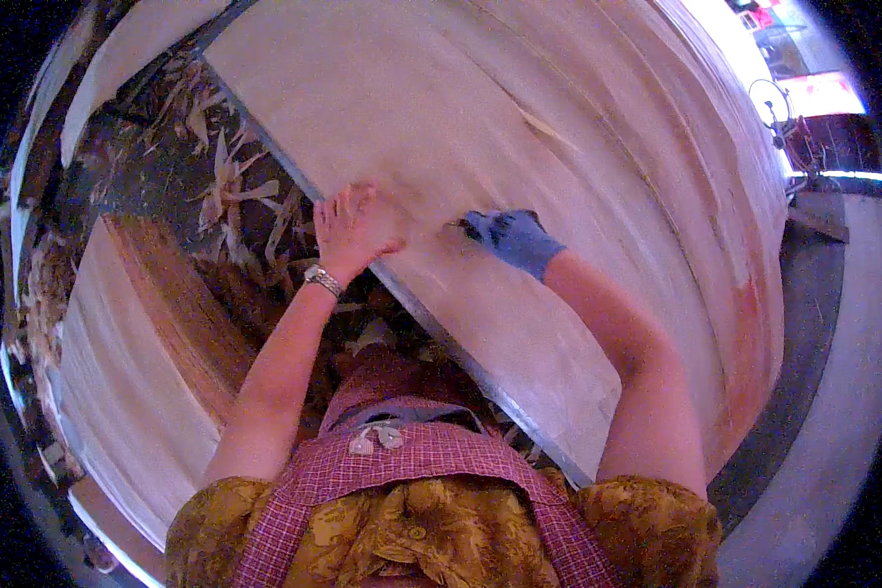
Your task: The person handles large sheets of thin wood veneer, lifting them from stacks, placing them on tables, and using a marking pen and a small handheld tool to prepare them.
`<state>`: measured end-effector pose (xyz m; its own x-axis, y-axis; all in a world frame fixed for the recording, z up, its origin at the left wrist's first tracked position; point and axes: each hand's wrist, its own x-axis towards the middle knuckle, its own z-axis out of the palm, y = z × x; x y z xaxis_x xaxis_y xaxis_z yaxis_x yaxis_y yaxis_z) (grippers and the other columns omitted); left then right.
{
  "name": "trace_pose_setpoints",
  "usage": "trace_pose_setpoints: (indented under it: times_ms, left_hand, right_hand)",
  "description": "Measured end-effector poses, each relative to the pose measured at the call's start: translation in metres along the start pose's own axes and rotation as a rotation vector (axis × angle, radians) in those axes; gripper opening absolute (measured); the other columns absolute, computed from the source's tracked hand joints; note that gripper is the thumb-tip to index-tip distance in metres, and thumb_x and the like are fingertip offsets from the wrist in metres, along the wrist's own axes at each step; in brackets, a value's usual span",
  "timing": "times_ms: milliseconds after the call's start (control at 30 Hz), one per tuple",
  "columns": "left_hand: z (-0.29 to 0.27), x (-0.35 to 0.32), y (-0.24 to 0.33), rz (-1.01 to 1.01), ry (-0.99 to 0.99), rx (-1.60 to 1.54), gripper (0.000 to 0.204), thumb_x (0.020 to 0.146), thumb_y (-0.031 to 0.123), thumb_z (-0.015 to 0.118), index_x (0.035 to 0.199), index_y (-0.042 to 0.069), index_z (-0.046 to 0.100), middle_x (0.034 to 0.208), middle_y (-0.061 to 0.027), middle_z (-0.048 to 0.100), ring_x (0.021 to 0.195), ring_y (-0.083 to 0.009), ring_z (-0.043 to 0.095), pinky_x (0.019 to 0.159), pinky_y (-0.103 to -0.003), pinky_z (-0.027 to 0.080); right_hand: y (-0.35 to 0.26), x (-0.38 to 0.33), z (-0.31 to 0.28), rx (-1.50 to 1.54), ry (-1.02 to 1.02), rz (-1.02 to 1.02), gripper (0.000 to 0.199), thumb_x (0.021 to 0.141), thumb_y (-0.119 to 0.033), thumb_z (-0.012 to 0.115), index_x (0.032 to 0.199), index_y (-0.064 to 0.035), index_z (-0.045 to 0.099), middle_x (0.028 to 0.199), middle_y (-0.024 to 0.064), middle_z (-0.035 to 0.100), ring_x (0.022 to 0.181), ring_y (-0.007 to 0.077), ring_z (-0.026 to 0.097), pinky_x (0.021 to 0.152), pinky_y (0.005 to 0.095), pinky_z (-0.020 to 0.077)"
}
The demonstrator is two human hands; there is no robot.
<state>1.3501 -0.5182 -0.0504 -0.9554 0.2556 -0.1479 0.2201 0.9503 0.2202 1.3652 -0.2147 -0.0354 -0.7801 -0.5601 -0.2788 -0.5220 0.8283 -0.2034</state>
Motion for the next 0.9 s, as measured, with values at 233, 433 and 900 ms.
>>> trace_pose_setpoints:
  times_ms: [233,433,900]
  left_hand:
    - [0.058,-0.009,0.135,0.428,-0.042,-0.063,0.107,0.061,0.048,0.084,0.151,0.026,0.03,0.153,-0.0169,0.028,0.14,-0.0452,0.025,0.109,-0.068,0.015]
    - [0.044,-0.021,0.16,0.434,-0.159,0.084,0.104,0.059,0.045,0.087,0.148,0.037,0.033,0.155,-0.0142,0.024,0.14,-0.0494,0.019,0.106,-0.067,0.025]
    - [0.04,-0.023,0.159,0.523,-0.16,0.243,0.107,0.064,0.055,0.081,0.152,0.029,0.027,0.155,-0.0196,0.026,0.142,-0.048,0.019,0.112,-0.064,0.016]
  right_hand:
    - [0.02,-0.082,0.023,-0.035,0.004,0.227,0.021,0.098,-0.03,0.048,0.109,-0.014,0.056,0.085,0.0109,0.068,0.063,0.031,0.066,0.048,0.0436,0.0474]
    - [-0.046,-0.273,0.074,0.105,0.054,0.693,0.024,0.097,-0.025,0.046,0.115,-0.0087,0.051,0.076,0.0158,0.066,0.064,0.0335,0.067,0.051,0.0465,0.05]
    - [-0.319,-0.363,0.232,0.699,0.305,1.19,0.054,0.087,-0.018,0.058,0.138,-0.007,0.044,0.12,0.0223,0.059,0.103,0.041,0.058,0.085,0.0502,0.049]
